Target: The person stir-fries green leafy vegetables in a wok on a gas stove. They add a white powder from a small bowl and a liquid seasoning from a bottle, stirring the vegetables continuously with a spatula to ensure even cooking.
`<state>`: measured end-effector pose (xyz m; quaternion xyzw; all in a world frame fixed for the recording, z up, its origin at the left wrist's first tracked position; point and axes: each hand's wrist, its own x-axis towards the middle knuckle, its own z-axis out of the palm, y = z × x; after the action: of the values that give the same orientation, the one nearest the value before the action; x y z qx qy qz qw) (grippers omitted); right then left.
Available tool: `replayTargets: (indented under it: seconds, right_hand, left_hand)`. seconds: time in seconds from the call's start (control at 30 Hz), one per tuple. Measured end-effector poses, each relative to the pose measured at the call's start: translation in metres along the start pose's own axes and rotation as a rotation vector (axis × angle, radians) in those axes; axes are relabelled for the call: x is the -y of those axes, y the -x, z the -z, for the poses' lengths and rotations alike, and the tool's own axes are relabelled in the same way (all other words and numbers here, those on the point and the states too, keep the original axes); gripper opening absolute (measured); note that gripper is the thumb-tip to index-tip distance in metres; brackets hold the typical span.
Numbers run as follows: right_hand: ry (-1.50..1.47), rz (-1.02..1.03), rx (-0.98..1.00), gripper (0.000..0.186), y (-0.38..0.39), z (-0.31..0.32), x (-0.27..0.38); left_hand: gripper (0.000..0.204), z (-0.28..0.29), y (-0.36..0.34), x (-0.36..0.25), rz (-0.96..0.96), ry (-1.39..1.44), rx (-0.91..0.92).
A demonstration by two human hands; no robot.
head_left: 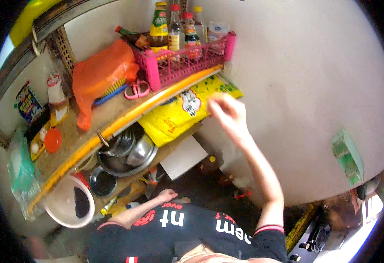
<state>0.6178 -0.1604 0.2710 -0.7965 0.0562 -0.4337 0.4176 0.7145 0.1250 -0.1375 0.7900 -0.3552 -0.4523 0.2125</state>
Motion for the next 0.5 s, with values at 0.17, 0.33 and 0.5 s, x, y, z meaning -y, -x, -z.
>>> replayTargets:
  seconds: [0.17, 0.33, 0.5]
  right_hand:
    - [0.108, 0.335, -0.270, 0.030, -0.230, -0.074, -0.003]
    - [0.381, 0.145, -0.358, 0.069, -0.318, -0.164, -0.022]
    - [0.666, 0.175, -0.530, 0.067, -0.322, -0.172, -0.033]
  left_hand:
    - [0.042, 0.032, -0.008, 0.058, 0.075, 0.262, -0.195]
    - [0.039, -0.029, -0.008, 0.213, 0.463, 0.322, -0.407]
    - [0.037, -0.014, -0.010, 0.198, 0.455, 0.414, -0.305]
